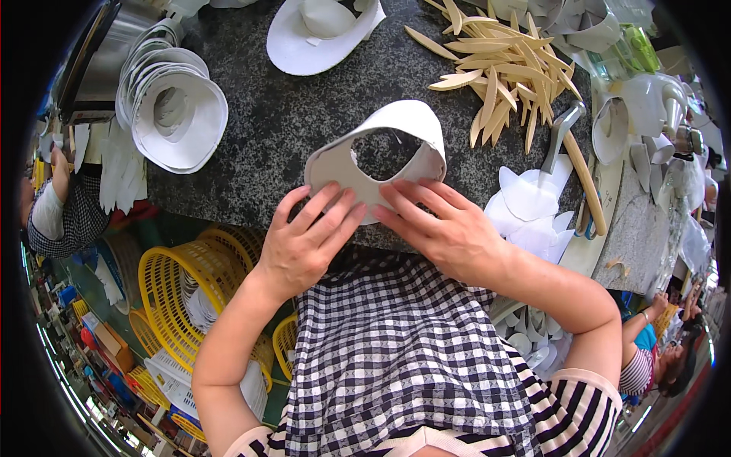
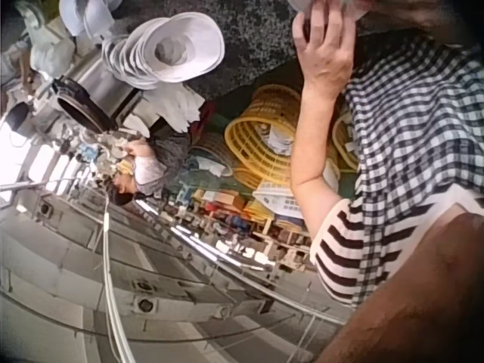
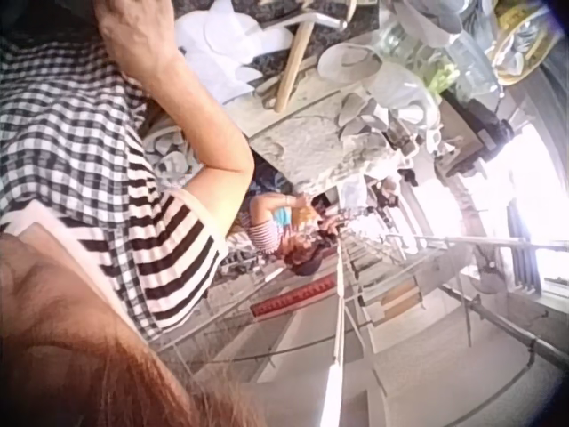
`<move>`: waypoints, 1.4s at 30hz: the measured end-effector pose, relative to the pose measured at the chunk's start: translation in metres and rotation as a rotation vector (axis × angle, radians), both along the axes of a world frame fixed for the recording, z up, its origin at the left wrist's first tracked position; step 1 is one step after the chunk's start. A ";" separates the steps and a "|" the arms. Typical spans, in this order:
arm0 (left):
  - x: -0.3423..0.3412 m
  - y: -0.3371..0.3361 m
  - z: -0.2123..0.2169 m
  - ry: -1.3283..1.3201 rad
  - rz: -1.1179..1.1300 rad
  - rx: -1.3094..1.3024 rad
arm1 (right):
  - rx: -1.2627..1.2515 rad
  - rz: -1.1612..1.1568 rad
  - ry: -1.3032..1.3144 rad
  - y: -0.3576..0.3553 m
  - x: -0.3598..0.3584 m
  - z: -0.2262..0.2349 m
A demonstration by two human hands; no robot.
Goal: The person assembles fabric visors by inserting wooden supports, attaching inner lining and embellishments, pressing the seams together by hand, and tapping the parts with a hammer.
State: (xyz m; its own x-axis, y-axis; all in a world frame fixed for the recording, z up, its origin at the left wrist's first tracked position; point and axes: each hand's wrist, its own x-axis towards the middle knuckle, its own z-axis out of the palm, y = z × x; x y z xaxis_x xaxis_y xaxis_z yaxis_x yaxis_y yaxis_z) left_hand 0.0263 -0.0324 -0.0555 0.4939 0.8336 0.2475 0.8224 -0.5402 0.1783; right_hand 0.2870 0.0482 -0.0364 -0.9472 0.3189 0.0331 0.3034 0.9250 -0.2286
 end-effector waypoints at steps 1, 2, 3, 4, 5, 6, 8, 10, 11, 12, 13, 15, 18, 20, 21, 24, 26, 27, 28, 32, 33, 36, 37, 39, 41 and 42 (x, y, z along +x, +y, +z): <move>-0.002 -0.001 0.003 0.043 -0.015 0.005 | 0.022 0.007 -0.016 0.003 0.005 0.001; -0.003 -0.001 0.004 0.085 -0.030 0.011 | 0.025 0.006 -0.016 0.004 0.010 0.000; -0.003 0.000 0.005 0.084 -0.027 0.014 | 0.015 0.012 -0.033 0.005 0.016 -0.001; -0.003 0.000 0.005 0.082 -0.047 0.009 | 0.005 0.019 -0.049 0.006 0.019 -0.002; -0.003 0.001 0.005 0.080 -0.067 0.004 | -0.018 0.016 -0.023 0.007 0.018 -0.003; -0.004 0.002 0.004 0.077 -0.067 0.004 | -0.017 0.016 -0.025 0.007 0.017 -0.005; -0.008 0.007 -0.001 -0.115 0.076 0.060 | -0.078 0.000 0.062 0.008 0.015 -0.009; -0.011 0.019 0.006 -0.207 0.111 0.069 | -0.093 -0.004 0.073 0.009 0.016 -0.010; -0.011 0.023 0.012 -0.364 0.151 -0.073 | -0.109 -0.007 0.084 0.009 0.017 -0.011; -0.012 0.024 0.016 -0.516 0.194 -0.214 | -0.108 -0.005 0.089 0.011 0.017 -0.010; -0.017 0.021 0.012 -0.676 0.195 -0.454 | -0.104 0.004 0.092 0.012 0.017 -0.009; -0.005 0.016 0.017 -0.969 0.264 -0.608 | -0.101 0.015 0.100 0.014 0.016 -0.007; -0.002 0.012 0.018 -1.306 0.365 -0.867 | -0.097 0.016 0.138 0.016 0.014 -0.008; -0.001 0.010 0.014 -1.386 0.342 -0.873 | -0.094 -0.004 0.169 0.016 0.012 -0.010; -0.001 0.009 0.014 -1.384 0.345 -0.874 | -0.096 -0.004 0.171 0.016 0.012 -0.010; 0.000 0.006 0.013 -1.507 0.314 -0.931 | -0.077 -0.033 0.192 0.018 0.012 -0.005; 0.002 0.003 0.010 -1.545 0.344 -0.931 | -0.062 -0.052 0.199 0.019 0.011 -0.002; 0.003 0.002 0.009 -1.544 0.342 -0.932 | -0.061 -0.054 0.199 0.019 0.010 -0.001; 0.004 0.002 0.008 -1.587 0.349 -0.940 | -0.064 -0.076 0.229 0.016 0.009 0.000; 0.022 -0.002 0.008 -1.680 0.439 -0.961 | -0.103 -0.137 0.394 0.000 -0.003 -0.007; 0.026 -0.005 0.006 -1.674 0.449 -0.966 | -0.112 -0.157 0.481 -0.005 -0.009 -0.012; 0.052 -0.017 0.007 -1.810 0.568 -0.878 | -0.166 -0.236 0.523 -0.017 -0.015 -0.021; 0.056 -0.021 0.004 -1.788 0.580 -0.902 | -0.166 -0.239 0.522 -0.017 -0.014 -0.022; 0.063 -0.026 0.004 -1.794 0.567 -0.890 | -0.231 -0.258 0.506 -0.018 -0.010 -0.024; 0.068 -0.028 0.000 -1.807 0.549 -0.873 | -0.245 -0.231 0.512 -0.017 -0.004 -0.025; 0.069 -0.027 0.000 -1.808 0.546 -0.876 | -0.256 -0.206 0.518 -0.015 -0.001 -0.026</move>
State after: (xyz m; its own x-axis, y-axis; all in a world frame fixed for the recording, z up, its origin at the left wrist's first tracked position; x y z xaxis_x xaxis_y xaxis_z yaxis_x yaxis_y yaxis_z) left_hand 0.0956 -0.0597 -0.0553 -0.0766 0.9172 -0.3911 -0.5202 0.2979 0.8004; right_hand 0.2857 0.0336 -0.0620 -0.7465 0.5521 0.3713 0.2597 0.7556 -0.6014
